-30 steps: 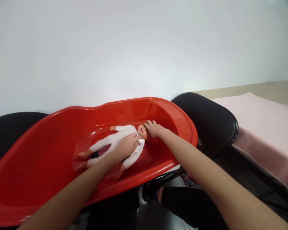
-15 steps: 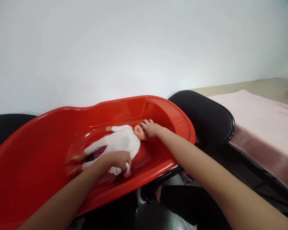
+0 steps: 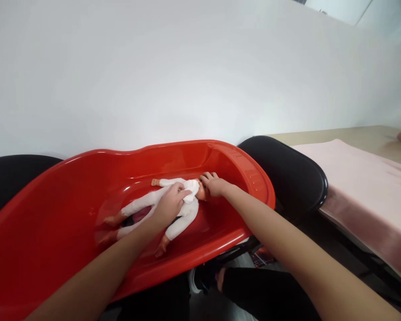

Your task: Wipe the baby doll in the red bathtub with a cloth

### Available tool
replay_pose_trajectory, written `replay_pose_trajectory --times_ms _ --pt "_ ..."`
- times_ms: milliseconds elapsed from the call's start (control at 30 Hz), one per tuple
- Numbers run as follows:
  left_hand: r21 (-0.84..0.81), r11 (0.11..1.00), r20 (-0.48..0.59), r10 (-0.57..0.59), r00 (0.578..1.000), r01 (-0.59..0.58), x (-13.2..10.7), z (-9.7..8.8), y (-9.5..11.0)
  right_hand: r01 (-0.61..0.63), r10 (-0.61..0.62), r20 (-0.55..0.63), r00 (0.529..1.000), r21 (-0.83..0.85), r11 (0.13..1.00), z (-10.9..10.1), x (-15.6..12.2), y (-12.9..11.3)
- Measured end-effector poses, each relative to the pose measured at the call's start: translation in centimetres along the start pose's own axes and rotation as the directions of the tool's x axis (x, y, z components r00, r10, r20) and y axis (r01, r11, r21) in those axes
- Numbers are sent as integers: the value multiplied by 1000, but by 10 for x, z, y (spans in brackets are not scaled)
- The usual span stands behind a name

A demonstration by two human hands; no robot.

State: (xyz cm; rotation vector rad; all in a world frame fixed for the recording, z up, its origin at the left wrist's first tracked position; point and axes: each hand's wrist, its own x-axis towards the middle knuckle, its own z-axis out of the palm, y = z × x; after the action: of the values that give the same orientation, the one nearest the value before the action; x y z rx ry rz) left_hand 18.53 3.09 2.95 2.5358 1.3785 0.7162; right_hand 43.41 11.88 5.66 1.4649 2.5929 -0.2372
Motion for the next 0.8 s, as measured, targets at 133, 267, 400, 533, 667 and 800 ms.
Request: replay_pose_trajectory --times_ms 133,267,400,533,667,800 --pt "115 978 226 144 963 -174 -11 15 -10 -13 13 9 1000 -28 1000 5 4 2" --pt "158 964 287 162 944 -213 -11 25 -14 -13 13 11 1000 -36 999 7 7 3" --pt "170 974 278 102 955 -153 -5 24 -27 -30 30 30 999 -2 1000 6 8 4" --pt "184 982 236 9 972 -53 -4 19 -48 -31 31 38 999 5 999 7 8 5" --pt "243 959 167 -192 967 148 -8 16 -76 -34 33 40 999 11 999 10 12 7" --pt "298 911 112 -331 937 286 -20 5 -97 -40 39 26 999 49 998 9 12 6"
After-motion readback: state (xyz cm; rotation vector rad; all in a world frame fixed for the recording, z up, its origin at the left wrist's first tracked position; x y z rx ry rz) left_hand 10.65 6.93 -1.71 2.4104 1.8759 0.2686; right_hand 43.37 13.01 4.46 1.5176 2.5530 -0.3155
